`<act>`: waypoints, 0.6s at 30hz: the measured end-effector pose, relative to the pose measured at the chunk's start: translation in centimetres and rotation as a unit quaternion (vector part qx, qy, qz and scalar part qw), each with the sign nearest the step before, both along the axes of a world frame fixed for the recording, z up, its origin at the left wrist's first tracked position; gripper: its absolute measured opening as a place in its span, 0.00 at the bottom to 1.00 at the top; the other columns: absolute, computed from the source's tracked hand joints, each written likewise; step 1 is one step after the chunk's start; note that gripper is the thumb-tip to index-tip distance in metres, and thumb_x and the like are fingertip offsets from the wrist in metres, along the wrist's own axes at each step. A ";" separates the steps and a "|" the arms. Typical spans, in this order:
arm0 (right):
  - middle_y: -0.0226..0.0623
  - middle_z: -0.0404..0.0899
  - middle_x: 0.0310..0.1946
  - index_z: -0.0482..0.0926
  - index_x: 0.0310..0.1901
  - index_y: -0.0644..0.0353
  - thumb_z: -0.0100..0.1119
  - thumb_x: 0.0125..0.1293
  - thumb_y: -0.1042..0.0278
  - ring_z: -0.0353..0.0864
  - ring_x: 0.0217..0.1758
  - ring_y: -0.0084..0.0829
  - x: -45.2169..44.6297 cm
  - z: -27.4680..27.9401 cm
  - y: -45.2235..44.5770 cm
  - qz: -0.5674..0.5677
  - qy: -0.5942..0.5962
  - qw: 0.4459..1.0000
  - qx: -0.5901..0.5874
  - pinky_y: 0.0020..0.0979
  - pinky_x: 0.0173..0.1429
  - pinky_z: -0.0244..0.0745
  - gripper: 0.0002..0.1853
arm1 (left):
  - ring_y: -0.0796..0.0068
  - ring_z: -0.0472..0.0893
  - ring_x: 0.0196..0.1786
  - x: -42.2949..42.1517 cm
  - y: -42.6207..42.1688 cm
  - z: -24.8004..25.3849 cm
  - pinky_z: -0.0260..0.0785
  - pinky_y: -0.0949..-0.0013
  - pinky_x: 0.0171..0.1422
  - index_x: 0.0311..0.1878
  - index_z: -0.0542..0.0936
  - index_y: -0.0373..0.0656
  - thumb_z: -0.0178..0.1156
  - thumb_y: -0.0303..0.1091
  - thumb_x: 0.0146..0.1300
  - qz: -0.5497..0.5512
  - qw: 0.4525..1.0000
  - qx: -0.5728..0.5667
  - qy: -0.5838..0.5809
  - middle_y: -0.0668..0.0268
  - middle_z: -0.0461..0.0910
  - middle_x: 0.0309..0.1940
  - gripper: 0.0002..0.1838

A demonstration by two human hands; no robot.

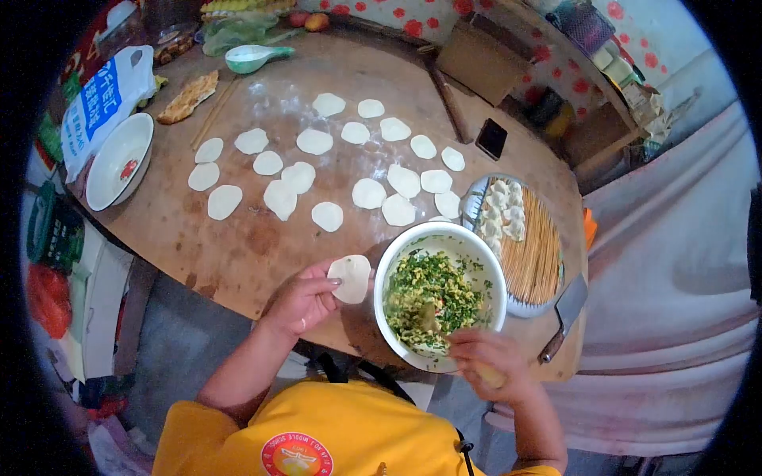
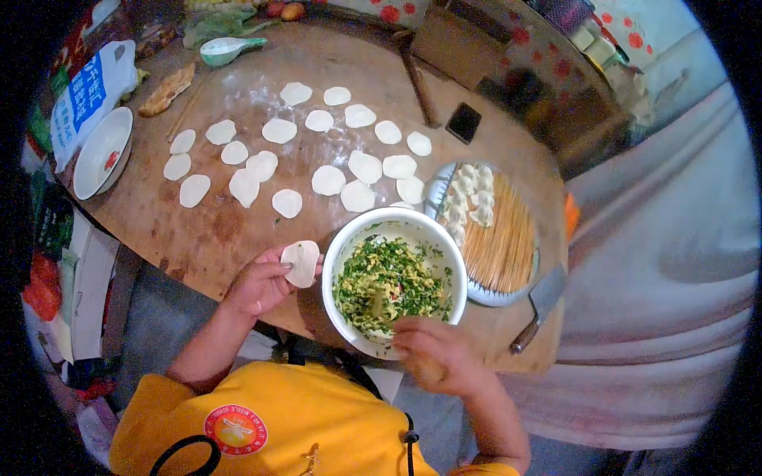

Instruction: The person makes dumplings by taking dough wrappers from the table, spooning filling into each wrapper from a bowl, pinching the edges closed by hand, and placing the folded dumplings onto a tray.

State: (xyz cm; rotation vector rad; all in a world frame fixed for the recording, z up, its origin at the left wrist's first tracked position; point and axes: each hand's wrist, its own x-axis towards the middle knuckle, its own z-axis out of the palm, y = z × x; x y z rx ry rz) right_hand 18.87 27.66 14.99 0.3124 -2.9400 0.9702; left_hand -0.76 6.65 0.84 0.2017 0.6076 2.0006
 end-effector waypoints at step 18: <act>0.43 0.78 0.35 0.76 0.33 0.65 0.52 0.59 0.78 0.79 0.42 0.37 0.5 -4.9 -4.8 -0.181 0.086 0.949 -0.243 0.32 0.47 0.73 0.03 | 0.61 0.75 0.55 0.3 0.1 1.0 0.67 0.62 0.60 0.59 0.63 0.30 0.51 0.26 0.56 0.012 1.000 0.003 0.024 0.49 0.72 0.53 0.26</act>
